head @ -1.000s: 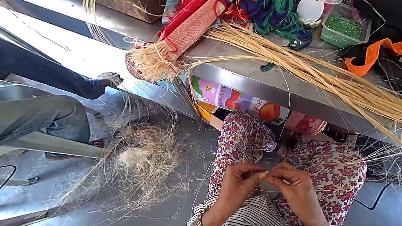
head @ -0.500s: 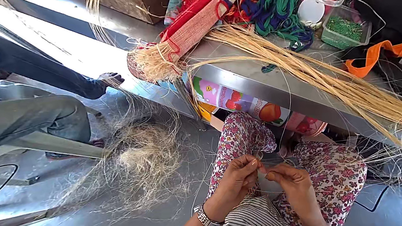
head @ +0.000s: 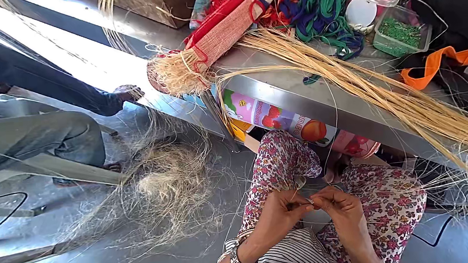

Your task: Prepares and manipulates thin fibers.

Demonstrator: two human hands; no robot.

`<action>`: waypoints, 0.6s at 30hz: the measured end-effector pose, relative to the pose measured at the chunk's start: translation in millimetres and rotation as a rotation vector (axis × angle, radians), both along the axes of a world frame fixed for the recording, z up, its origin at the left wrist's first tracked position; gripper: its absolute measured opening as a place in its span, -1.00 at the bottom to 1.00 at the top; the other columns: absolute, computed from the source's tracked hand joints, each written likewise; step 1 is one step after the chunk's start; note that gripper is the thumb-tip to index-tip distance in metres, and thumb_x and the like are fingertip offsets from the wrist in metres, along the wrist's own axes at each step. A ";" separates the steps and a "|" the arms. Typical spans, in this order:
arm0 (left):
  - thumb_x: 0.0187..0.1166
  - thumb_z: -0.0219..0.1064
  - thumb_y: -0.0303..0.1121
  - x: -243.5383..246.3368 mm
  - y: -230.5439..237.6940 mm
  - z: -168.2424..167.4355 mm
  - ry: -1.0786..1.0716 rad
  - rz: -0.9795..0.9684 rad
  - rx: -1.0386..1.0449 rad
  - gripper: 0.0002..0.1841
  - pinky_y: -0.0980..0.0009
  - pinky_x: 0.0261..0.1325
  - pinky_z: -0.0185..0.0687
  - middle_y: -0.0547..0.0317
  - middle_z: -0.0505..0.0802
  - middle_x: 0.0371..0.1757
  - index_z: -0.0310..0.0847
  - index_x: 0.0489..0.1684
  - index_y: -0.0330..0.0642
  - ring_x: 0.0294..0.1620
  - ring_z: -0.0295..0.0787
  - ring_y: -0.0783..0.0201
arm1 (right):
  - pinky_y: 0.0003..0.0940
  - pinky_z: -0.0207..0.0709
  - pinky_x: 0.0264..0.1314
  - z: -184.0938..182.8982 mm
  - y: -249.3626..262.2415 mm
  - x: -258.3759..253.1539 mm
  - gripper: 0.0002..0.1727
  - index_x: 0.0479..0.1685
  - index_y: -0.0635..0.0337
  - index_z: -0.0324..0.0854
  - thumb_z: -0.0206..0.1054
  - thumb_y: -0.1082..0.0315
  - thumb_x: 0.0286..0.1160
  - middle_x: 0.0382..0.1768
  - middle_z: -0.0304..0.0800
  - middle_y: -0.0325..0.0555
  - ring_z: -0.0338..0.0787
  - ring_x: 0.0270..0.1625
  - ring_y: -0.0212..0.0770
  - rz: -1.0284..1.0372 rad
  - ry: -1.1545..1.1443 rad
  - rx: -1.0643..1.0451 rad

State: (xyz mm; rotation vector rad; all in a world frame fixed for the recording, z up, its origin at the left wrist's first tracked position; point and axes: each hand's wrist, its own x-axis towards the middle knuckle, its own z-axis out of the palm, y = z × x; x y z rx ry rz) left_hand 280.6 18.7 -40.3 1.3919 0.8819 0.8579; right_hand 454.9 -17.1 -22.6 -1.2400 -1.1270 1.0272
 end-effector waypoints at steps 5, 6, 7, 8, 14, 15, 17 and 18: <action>0.51 0.40 -0.44 0.6 -0.7 -2.0 -0.132 0.096 -0.104 -0.87 0.78 -0.45 0.41 0.57 0.77 -0.51 0.87 -0.40 -0.13 -0.54 0.53 0.78 | -0.63 0.76 -0.10 -1.5 -1.3 4.2 -0.91 -0.34 0.14 0.88 0.46 0.47 0.40 -0.31 0.89 -0.35 0.84 -0.28 -0.53 -0.072 0.036 0.054; 0.52 0.39 -0.45 -0.4 -0.4 -1.7 -0.168 0.108 -0.165 -0.86 0.77 -0.51 0.36 0.59 0.76 -0.53 0.87 -0.40 -0.08 -0.59 0.48 0.78 | -0.63 0.76 -0.10 -1.9 -1.7 6.0 -0.90 -0.33 0.11 0.89 0.46 0.46 0.42 -0.31 0.90 -0.37 0.84 -0.28 -0.53 -0.085 0.048 0.066; 0.54 0.38 -0.45 -1.5 0.2 -2.0 -0.206 0.114 -0.222 -0.84 0.76 -0.57 0.30 0.60 0.75 -0.55 0.86 -0.41 -0.03 -0.64 0.43 0.78 | -0.62 0.77 -0.09 -2.1 -2.2 8.2 -0.90 -0.32 0.07 0.89 0.46 0.44 0.43 -0.29 0.91 -0.38 0.85 -0.27 -0.52 -0.095 0.064 0.077; 0.56 0.35 -0.46 -3.4 1.3 -2.8 -0.237 0.113 -0.262 -0.81 0.76 -0.61 0.27 0.60 0.75 -0.57 0.84 -0.41 0.00 -0.68 0.40 0.77 | -0.60 0.78 -0.08 -2.3 -2.8 11.0 -0.90 -0.29 0.04 0.90 0.46 0.41 0.46 -0.26 0.92 -0.38 0.86 -0.25 -0.51 -0.096 0.087 0.082; 0.63 0.27 -0.39 -24.6 13.4 -28.8 0.038 0.208 0.149 -0.79 0.83 -0.44 0.29 0.57 0.64 -0.57 0.72 -0.42 -0.22 -0.55 0.40 0.84 | -0.67 0.68 -0.38 10.8 -6.6 38.3 -0.80 -0.26 -0.12 0.88 0.33 0.18 0.64 -0.20 0.98 -0.21 0.85 -0.40 -0.50 -0.067 0.430 0.091; 0.65 0.26 -0.35 -31.0 15.5 -35.5 0.124 0.225 0.233 -0.75 0.81 -0.43 0.28 0.51 0.63 -0.58 0.72 -0.42 -0.26 -0.55 0.40 0.82 | -0.68 0.68 -0.42 15.3 -8.5 44.9 -0.78 -0.24 -0.13 0.88 0.30 0.16 0.66 -0.23 0.98 -0.23 0.86 -0.42 -0.50 -0.071 0.470 0.099; 0.63 0.25 -0.34 -48.1 19.6 -49.2 0.310 0.259 0.376 -0.74 0.70 -0.38 0.44 0.31 0.75 -0.54 0.78 -0.37 -0.31 -0.54 0.53 0.67 | -0.67 0.73 -0.38 24.5 -15.1 60.2 -0.76 -0.19 -0.18 0.87 0.25 0.13 0.69 -0.26 0.98 -0.30 0.90 -0.38 -0.49 -0.079 0.477 0.130; 0.60 0.24 -0.37 -58.6 21.9 -55.8 0.410 0.277 0.439 -0.75 0.55 -0.34 0.55 0.19 0.81 -0.50 0.81 -0.35 -0.32 -0.51 0.64 0.52 | -0.66 0.74 -0.34 29.2 -19.3 69.4 -0.76 -0.16 -0.21 0.86 0.24 0.10 0.69 -0.25 0.97 -0.36 0.90 -0.35 -0.50 -0.080 0.448 0.153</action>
